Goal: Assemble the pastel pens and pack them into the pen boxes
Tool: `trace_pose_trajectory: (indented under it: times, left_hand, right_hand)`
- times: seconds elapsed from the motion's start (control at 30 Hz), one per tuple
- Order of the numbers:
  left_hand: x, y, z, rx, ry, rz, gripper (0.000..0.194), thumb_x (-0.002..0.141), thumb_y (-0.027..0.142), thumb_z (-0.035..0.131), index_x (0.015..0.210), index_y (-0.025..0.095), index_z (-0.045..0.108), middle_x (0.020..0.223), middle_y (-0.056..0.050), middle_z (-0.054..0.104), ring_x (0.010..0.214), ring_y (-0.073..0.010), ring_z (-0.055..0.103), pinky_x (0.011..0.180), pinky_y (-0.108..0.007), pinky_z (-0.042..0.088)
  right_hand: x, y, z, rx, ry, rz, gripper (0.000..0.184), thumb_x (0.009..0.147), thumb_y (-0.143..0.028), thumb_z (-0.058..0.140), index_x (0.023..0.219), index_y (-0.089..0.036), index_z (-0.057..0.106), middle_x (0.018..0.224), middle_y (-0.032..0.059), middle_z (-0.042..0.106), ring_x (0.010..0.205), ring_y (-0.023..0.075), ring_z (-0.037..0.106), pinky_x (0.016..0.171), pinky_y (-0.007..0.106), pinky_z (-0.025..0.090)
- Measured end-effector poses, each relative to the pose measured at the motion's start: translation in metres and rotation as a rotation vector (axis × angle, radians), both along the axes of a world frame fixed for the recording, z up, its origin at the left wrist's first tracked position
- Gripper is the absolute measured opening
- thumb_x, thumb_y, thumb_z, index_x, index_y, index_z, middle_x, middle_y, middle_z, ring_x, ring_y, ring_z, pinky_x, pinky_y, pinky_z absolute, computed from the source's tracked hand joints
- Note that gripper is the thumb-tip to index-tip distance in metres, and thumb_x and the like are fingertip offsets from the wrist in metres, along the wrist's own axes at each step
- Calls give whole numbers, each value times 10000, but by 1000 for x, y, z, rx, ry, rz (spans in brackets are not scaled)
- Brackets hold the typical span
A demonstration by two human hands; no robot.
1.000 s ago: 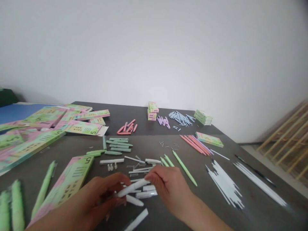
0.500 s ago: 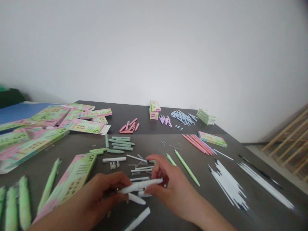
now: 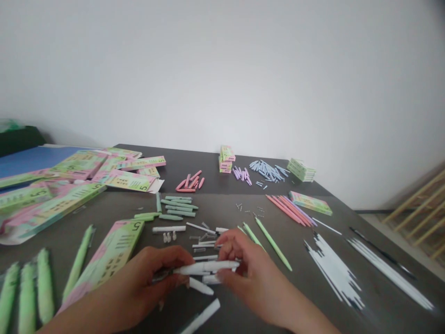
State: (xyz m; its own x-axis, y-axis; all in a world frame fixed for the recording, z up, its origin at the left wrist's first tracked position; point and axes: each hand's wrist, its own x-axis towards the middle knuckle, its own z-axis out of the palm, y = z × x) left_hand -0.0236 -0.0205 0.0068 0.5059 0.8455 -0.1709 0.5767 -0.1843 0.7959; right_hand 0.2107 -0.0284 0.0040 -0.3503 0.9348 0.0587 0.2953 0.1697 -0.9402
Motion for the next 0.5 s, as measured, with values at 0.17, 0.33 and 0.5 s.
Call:
trace_pose_trajectory:
  times: [0.17,0.33,0.5]
  left_hand:
    - [-5,-3,-10,14,-26,-5,244,890,409,514,1023,273,667,873,12,705,597,-117,618,571,-172,508]
    - [-15,-10,-27,210,56,-14,352,905,373,480,1240,348,586,1154,-25,689,657,-125,670,639,-183,538]
    - [-1,-12,-10,388,164,-138,433,867,212,498,1257,384,575,1118,29,725,942,-159,688,861,-191,494]
  right_hand:
    - [-5,2,-12,-35,-95,-22,238,889,-306,514,718,-183,626,524,-22,557,437,99,524,438,186,355]
    - [-11,1,-19,-116,-14,-62,254,939,-402,422,993,-220,591,411,-106,350,303,82,363,321,163,222]
    - [-12,-2,-16,-46,-79,-20,208,930,-366,463,961,-214,601,454,-88,395,376,84,391,374,176,233]
